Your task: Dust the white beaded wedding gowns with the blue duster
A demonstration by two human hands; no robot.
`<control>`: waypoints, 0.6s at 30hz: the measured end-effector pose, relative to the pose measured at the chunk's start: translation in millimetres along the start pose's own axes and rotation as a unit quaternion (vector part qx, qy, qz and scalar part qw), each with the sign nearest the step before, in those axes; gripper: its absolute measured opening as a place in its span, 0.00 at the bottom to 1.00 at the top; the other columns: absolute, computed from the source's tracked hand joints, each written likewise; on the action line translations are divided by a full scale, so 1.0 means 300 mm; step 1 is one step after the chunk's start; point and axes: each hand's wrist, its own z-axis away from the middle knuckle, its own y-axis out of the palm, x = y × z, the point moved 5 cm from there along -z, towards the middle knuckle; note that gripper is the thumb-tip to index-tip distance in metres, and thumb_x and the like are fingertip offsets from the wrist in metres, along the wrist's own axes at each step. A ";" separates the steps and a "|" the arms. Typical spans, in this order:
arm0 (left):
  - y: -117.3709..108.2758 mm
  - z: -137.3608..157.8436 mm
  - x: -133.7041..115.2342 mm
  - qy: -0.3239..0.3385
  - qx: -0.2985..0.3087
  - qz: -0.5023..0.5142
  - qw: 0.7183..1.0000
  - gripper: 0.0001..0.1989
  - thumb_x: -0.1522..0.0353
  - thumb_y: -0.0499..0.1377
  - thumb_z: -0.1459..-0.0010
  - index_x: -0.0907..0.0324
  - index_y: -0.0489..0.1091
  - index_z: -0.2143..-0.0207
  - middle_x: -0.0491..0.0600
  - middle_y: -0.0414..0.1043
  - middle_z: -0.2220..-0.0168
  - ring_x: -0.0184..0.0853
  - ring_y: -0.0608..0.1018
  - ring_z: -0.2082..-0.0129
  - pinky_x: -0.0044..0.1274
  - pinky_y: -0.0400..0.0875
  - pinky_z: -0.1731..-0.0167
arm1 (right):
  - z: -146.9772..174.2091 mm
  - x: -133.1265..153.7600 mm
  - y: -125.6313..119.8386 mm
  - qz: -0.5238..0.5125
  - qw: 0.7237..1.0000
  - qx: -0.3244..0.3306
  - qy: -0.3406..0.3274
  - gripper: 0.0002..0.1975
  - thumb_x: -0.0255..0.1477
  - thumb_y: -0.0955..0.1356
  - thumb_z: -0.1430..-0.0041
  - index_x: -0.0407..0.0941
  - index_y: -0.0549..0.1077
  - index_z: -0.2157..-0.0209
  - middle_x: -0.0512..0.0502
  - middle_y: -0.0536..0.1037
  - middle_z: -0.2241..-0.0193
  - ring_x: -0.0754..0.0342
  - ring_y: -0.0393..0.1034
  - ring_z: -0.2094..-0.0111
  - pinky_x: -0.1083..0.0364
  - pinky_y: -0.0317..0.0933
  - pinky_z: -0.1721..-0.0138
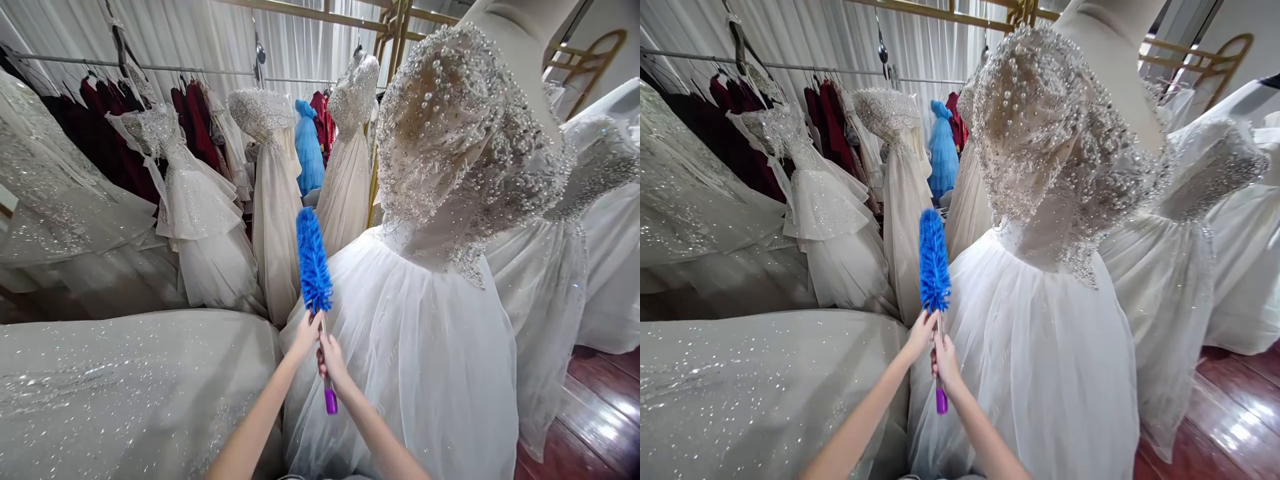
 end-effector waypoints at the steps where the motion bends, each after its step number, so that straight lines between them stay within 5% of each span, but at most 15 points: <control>1: 0.008 -0.013 -0.092 0.023 0.010 0.009 1.000 0.24 0.47 0.56 0.53 0.58 0.65 0.65 0.44 0.70 0.69 0.27 0.71 0.74 0.20 0.64 0.75 | -0.010 0.058 0.010 -0.008 1.000 0.002 -0.023 0.24 0.53 0.62 0.50 0.46 0.63 0.65 0.64 0.57 0.88 0.67 0.47 0.92 0.64 0.43 0.92; 4: 0.020 -0.011 -0.296 0.083 0.039 0.027 0.995 0.21 0.51 0.56 0.50 0.57 0.68 0.61 0.47 0.73 0.62 0.29 0.74 0.64 0.20 0.68 0.65 | -0.021 0.224 -0.001 -0.053 0.993 0.004 -0.108 0.23 0.54 0.62 0.50 0.48 0.61 0.66 0.65 0.57 0.87 0.67 0.47 0.91 0.65 0.43 0.91; 7: 0.006 0.053 -0.302 0.106 0.046 0.036 0.993 0.22 0.52 0.55 0.48 0.58 0.69 0.59 0.50 0.75 0.63 0.31 0.75 0.65 0.22 0.69 0.64 | -0.032 0.255 -0.083 -0.081 0.990 -0.023 -0.110 0.21 0.53 0.61 0.48 0.49 0.59 0.66 0.65 0.57 0.86 0.68 0.46 0.91 0.65 0.43 0.91; 11: -0.052 0.165 -0.120 0.023 0.001 0.011 1.000 0.23 0.51 0.57 0.51 0.61 0.71 0.62 0.52 0.76 0.66 0.33 0.76 0.67 0.23 0.69 0.67 | -0.046 0.041 -0.206 -0.031 0.998 -0.059 -0.019 0.20 0.50 0.63 0.50 0.48 0.58 0.68 0.66 0.57 0.87 0.67 0.45 0.92 0.66 0.41 0.92; 13: -0.080 0.225 -0.132 0.016 -0.020 -0.002 1.000 0.22 0.52 0.57 0.51 0.61 0.71 0.64 0.52 0.76 0.66 0.34 0.76 0.66 0.24 0.69 0.67 | -0.034 -0.102 -0.220 -0.010 0.998 -0.052 0.032 0.19 0.49 0.64 0.50 0.48 0.58 0.70 0.65 0.57 0.89 0.67 0.45 0.92 0.66 0.40 0.92; 15: -0.100 0.298 -0.278 0.085 -0.040 -0.006 0.996 0.18 0.54 0.56 0.48 0.59 0.72 0.64 0.50 0.75 0.64 0.34 0.75 0.63 0.24 0.70 0.63 | -0.012 -0.217 -0.198 0.004 0.996 -0.029 0.082 0.17 0.46 0.64 0.48 0.47 0.59 0.71 0.64 0.58 0.89 0.67 0.46 0.92 0.66 0.40 0.92; 18: -0.136 0.455 -0.604 0.258 -0.079 0.002 0.963 0.11 0.58 0.55 0.44 0.51 0.72 0.63 0.43 0.74 0.63 0.32 0.75 0.62 0.24 0.70 0.59 | 0.023 -0.285 -0.137 0.013 0.992 0.005 0.124 0.16 0.44 0.63 0.45 0.46 0.60 0.71 0.63 0.58 0.89 0.68 0.45 0.92 0.66 0.40 0.91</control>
